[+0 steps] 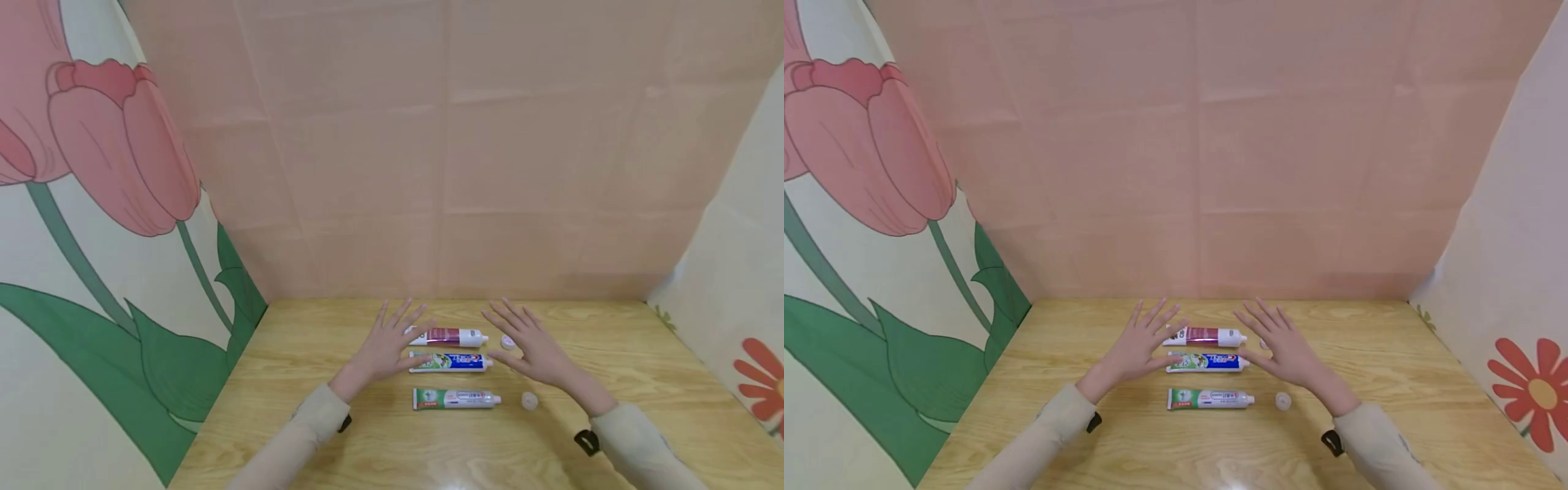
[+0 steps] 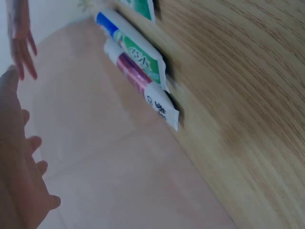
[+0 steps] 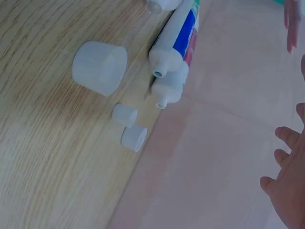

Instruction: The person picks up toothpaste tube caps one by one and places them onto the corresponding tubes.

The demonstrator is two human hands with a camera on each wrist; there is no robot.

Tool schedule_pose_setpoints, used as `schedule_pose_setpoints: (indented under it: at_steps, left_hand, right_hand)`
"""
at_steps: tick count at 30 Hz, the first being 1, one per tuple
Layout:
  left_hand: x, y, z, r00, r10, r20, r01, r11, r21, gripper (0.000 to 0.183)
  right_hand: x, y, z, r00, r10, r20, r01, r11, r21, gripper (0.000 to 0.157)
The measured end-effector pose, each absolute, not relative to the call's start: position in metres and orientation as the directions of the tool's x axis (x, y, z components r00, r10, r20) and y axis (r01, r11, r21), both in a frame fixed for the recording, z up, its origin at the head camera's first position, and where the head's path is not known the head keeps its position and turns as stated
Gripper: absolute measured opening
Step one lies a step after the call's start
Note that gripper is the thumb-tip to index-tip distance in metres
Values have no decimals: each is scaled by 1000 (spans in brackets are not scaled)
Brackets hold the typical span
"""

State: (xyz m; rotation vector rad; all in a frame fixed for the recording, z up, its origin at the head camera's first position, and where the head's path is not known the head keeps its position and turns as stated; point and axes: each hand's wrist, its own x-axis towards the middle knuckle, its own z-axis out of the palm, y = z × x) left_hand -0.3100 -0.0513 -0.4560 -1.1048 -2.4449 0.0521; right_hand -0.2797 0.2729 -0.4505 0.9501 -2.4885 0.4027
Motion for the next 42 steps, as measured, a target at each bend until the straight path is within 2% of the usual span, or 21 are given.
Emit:
schedule_pose_setpoints:
  at_steps: [7, 15, 19, 30, 35, 42]
  left_hand:
    - [-319, -54, -464, -591, 714, 376, 694, 687, -214, 70]
    - [-325, -52, -468, -633, 708, 312, 721, 687, -95, 67]
    - [-329, -52, -470, -633, 708, 312, 733, 678, -50, 66]
    - [-338, -53, -476, -620, 715, 322, 736, 672, -74, 66]
    - [-343, -53, -480, -616, 714, 333, 737, 672, -78, 67]
    - [-349, -53, -485, -646, 693, 320, 728, 686, -16, 65]
  right_hand:
    - [-289, 282, -460, -676, -526, 516, -671, 728, -138, 74]
    - [-296, 293, -471, -722, -464, 512, -639, 731, -239, 69]
    - [-296, 294, -472, -746, -442, 497, -625, 723, -294, 66]
    - [-303, 292, -481, -735, -440, 517, -637, 708, -304, 62]
    - [-310, 296, -488, -755, -416, 507, -616, 715, -330, 66]
    - [-319, 304, -495, -791, -375, 484, -573, 732, -369, 67]
